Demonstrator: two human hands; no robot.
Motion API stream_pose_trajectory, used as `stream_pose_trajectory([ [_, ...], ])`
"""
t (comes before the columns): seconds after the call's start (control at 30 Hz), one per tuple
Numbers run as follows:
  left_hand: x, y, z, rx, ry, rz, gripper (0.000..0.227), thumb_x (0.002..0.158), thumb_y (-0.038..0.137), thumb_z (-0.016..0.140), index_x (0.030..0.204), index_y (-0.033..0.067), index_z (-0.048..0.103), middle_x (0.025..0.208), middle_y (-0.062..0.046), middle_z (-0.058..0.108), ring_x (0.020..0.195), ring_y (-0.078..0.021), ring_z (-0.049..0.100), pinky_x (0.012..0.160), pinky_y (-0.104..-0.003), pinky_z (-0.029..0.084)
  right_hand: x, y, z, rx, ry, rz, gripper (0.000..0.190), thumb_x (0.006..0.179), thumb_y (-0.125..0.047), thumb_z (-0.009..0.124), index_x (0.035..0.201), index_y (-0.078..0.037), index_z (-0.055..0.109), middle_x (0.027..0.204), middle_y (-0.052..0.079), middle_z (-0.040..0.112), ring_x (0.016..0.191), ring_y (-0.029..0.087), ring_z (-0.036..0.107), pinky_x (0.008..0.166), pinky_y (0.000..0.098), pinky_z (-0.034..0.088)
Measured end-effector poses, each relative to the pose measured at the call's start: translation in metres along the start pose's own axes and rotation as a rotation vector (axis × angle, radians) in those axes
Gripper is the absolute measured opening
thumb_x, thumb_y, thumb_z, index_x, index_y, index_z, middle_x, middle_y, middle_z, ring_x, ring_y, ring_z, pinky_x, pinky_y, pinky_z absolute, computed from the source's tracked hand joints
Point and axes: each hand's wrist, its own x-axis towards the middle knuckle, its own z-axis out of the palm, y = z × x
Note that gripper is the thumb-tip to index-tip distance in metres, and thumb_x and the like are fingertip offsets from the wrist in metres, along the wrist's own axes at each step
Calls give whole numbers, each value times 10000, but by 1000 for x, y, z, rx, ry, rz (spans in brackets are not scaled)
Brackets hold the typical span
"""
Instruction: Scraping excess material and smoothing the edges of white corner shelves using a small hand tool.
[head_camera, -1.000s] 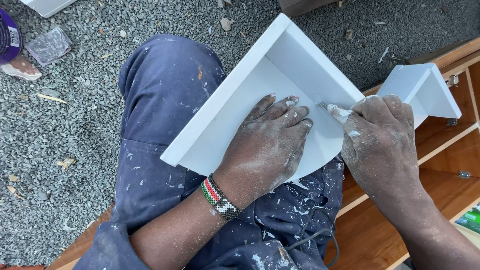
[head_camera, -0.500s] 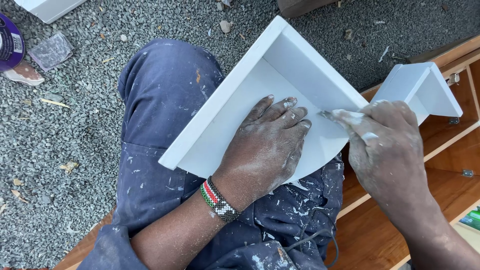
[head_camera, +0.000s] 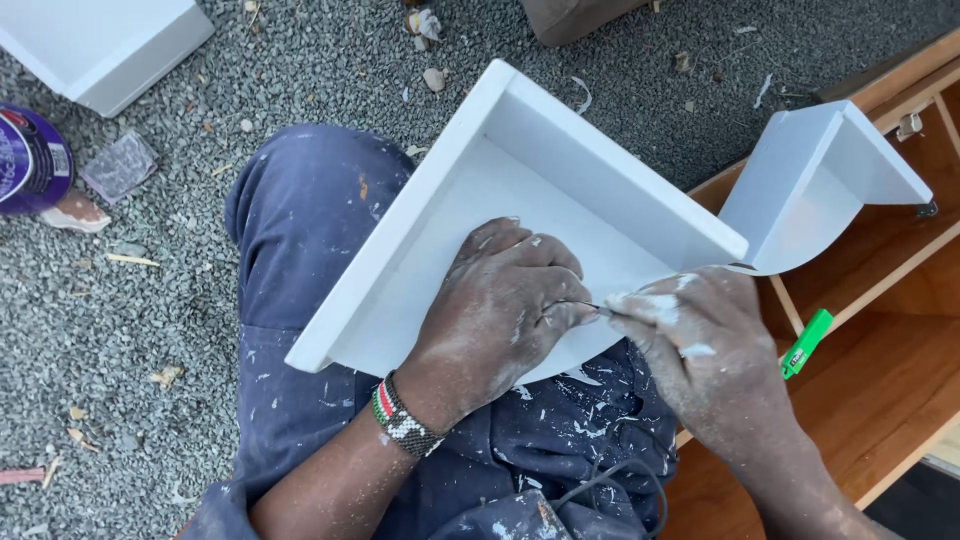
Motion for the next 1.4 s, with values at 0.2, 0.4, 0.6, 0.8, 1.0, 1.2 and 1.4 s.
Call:
stream_pose_trajectory([
  [0.2, 5, 7, -5, -44, 75, 3, 141, 976, 177, 917, 888, 118, 825, 950, 8, 773, 909, -164, 698, 1243, -450, 486, 15, -27, -11, 53, 139, 100, 123, 1059, -103, 890, 1155, -46, 942, 1120, 99, 815, 1086, 270, 681, 1074, 456, 505],
  [0.4, 4, 3, -3, -42, 101, -38, 151, 946, 174, 954, 890, 110, 830, 1018, 1, 814, 1067, -190, 741, 1246, -456, 513, 19, -13, 30, -226, 332, 135, 165, 1093, 28, 986, 1257, 22, 967, 1013, 101, 732, 965, 246, 609, 984, 448, 463],
  [0.6, 4, 0, -2, -62, 97, -43, 191, 973, 210, 930, 866, 130, 794, 978, 5, 795, 1014, -179, 724, 1233, -465, 513, 21, -18, 39, -280, 298, 160, 92, 1030, 86, 916, 1119, 69, 920, 1153, 165, 765, 1150, 330, 633, 1082, 495, 464],
  [0.8, 5, -1, 0, -2, 95, -37, 194, 968, 196, 928, 845, 129, 794, 987, 7, 803, 1024, -187, 715, 1210, -450, 514, 26, -23, 42, -271, 303, 167, 335, 1012, 104, 868, 1325, 31, 960, 1152, 123, 742, 1135, 302, 609, 1086, 480, 413],
  [1.0, 2, -2, 2, -26, 106, -39, 162, 969, 189, 933, 896, 106, 815, 1024, -5, 797, 1089, -214, 703, 1192, -449, 532, 31, -28, 41, -248, 290, 187, 225, 1130, 4, 848, 1334, 35, 937, 1211, 132, 794, 1158, 298, 596, 1081, 488, 348],
  [1.2, 3, -1, 1, -40, 121, -54, 211, 992, 184, 918, 880, 118, 752, 982, 5, 772, 1013, -194, 710, 1206, -447, 531, 34, -38, 33, -13, 274, 256, 185, 1137, -46, 852, 1280, 55, 912, 1209, 147, 793, 1229, 294, 568, 1118, 472, 336],
  [1.4, 4, -4, 3, 92, 149, 40, 100, 1046, 168, 830, 1112, 93, 837, 1179, -66, 848, 1214, -250, 755, 1293, -485, 505, 30, -27, 42, -119, 327, 223, 168, 1142, -19, 885, 1298, 36, 916, 1157, 108, 755, 1108, 260, 577, 1073, 473, 348],
])
